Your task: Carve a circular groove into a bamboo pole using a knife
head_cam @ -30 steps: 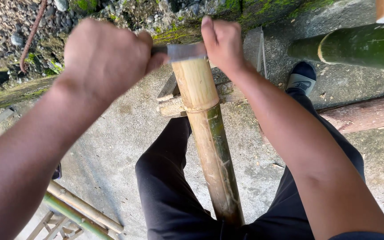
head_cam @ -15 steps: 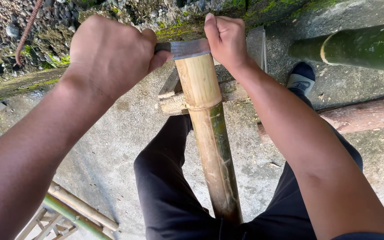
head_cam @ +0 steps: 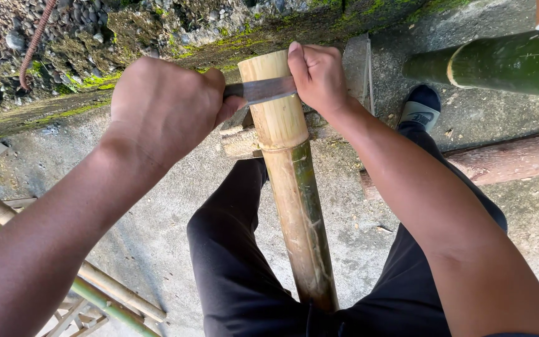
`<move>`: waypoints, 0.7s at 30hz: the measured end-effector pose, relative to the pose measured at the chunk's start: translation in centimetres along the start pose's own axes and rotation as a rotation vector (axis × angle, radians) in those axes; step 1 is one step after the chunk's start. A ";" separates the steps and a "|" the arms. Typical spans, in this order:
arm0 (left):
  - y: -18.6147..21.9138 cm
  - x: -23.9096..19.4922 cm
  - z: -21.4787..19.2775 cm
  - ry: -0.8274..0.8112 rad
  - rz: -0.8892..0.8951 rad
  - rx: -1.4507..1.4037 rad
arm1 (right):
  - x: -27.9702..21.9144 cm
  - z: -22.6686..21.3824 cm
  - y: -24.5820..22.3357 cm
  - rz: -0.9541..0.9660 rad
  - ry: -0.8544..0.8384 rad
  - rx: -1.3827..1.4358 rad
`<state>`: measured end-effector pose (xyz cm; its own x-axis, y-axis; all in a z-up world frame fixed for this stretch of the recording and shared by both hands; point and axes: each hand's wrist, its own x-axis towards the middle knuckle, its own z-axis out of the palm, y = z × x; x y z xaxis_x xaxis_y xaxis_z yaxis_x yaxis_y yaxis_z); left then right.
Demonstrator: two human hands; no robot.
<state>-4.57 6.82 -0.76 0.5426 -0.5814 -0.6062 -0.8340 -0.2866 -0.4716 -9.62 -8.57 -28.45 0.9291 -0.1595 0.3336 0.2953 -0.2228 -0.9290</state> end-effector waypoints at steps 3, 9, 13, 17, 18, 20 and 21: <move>0.6 -0.6 0.0 -0.019 0.010 0.010 | -1.4 0.4 0.7 0.117 -0.056 -0.023; 1.5 -1.4 0.5 -0.003 0.004 -0.082 | -1.6 -0.9 -2.4 0.034 -0.016 -0.056; 1.8 -1.5 0.7 0.008 0.003 -0.069 | -1.6 -0.9 -2.5 0.028 -0.028 -0.050; 2.1 -1.8 0.5 0.041 -0.005 -0.122 | -2.2 -1.0 -2.5 0.041 -0.056 -0.057; 2.2 -1.9 0.4 0.008 0.006 -0.132 | -2.5 -1.1 -2.5 0.035 -0.064 -0.070; 2.5 -2.3 0.5 0.004 0.007 -0.135 | -2.9 -1.2 -2.8 0.028 -0.077 -0.077; 2.7 -2.6 0.6 -0.003 0.015 -0.138 | -3.2 -1.2 -3.0 0.027 -0.088 -0.082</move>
<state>-8.17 7.98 -0.85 0.5304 -0.5841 -0.6144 -0.8476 -0.3805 -0.3699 -13.74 -8.56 -26.54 0.9536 -0.0821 0.2897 0.2538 -0.2981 -0.9202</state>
